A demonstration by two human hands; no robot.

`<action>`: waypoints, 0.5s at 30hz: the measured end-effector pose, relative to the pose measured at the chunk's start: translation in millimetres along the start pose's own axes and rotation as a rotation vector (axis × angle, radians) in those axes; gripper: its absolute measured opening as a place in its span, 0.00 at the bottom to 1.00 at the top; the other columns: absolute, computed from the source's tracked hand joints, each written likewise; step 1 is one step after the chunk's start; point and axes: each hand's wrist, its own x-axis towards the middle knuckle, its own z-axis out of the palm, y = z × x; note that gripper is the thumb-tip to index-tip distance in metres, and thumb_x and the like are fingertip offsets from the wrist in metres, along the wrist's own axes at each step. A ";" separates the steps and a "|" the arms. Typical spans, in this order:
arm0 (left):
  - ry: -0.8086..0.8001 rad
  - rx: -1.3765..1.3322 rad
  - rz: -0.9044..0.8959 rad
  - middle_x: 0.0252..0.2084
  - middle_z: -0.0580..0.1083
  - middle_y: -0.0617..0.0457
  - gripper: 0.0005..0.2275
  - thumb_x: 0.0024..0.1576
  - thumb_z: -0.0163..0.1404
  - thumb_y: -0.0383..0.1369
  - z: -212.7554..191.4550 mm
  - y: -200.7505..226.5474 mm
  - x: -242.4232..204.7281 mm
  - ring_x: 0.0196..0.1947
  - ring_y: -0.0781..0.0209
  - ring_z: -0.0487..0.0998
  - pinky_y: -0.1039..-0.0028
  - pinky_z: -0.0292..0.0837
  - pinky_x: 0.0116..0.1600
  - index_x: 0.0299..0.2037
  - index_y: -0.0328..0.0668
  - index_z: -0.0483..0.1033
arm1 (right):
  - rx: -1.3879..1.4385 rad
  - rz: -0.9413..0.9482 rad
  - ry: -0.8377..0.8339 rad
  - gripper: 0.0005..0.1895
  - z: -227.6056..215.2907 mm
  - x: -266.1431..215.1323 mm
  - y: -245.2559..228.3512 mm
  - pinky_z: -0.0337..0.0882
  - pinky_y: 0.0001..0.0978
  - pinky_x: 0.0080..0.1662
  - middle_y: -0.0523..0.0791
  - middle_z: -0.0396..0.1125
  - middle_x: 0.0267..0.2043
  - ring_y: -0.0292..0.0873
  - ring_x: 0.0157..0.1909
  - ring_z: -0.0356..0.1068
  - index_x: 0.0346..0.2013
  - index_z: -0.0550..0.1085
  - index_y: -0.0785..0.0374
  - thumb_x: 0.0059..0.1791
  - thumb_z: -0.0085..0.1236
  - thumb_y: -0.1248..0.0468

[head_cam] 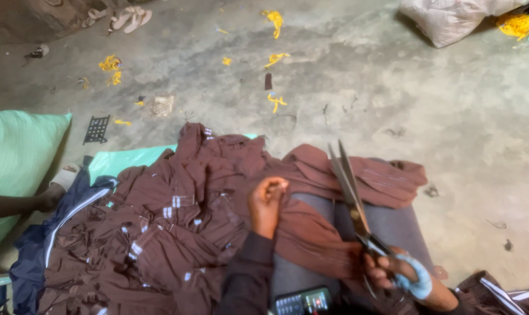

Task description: The person trims loose threads from a pile of brown garments using scissors.

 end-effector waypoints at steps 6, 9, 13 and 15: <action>0.075 -0.688 -0.338 0.41 0.80 0.53 0.06 0.58 0.57 0.28 -1.1 -45.3 -12.6 0.40 0.68 0.79 0.78 0.74 0.46 0.42 0.33 0.79 | 0.104 0.277 0.165 0.25 67.5 -7.9 -16.4 0.60 0.26 0.26 0.44 0.68 0.29 0.37 0.27 0.63 0.54 0.71 0.56 0.44 0.60 0.53; 0.121 -0.713 -0.410 0.40 0.79 0.56 0.07 0.56 0.58 0.28 -0.3 -33.4 -16.2 0.39 0.70 0.78 0.78 0.73 0.46 0.41 0.35 0.79 | 0.157 0.407 -0.036 0.25 37.8 -10.1 13.8 0.64 0.23 0.34 0.43 0.66 0.33 0.35 0.33 0.65 0.48 0.72 0.70 0.50 0.58 0.50; 0.137 -0.723 -0.388 0.38 0.78 0.56 0.08 0.56 0.60 0.28 0.0 -28.2 -21.7 0.37 0.71 0.76 0.80 0.72 0.46 0.42 0.34 0.80 | 0.067 0.367 -0.002 0.25 54.3 0.6 5.8 0.63 0.24 0.31 0.43 0.67 0.31 0.35 0.29 0.66 0.44 0.74 0.67 0.47 0.59 0.46; 0.139 -0.733 -0.408 0.37 0.78 0.55 0.08 0.56 0.60 0.28 0.6 -28.7 -22.7 0.34 0.70 0.74 0.80 0.68 0.43 0.43 0.34 0.80 | -0.101 0.276 -0.010 0.28 69.8 5.1 -9.4 0.59 0.21 0.28 0.42 0.68 0.30 0.34 0.28 0.65 0.43 0.76 0.68 0.48 0.55 0.44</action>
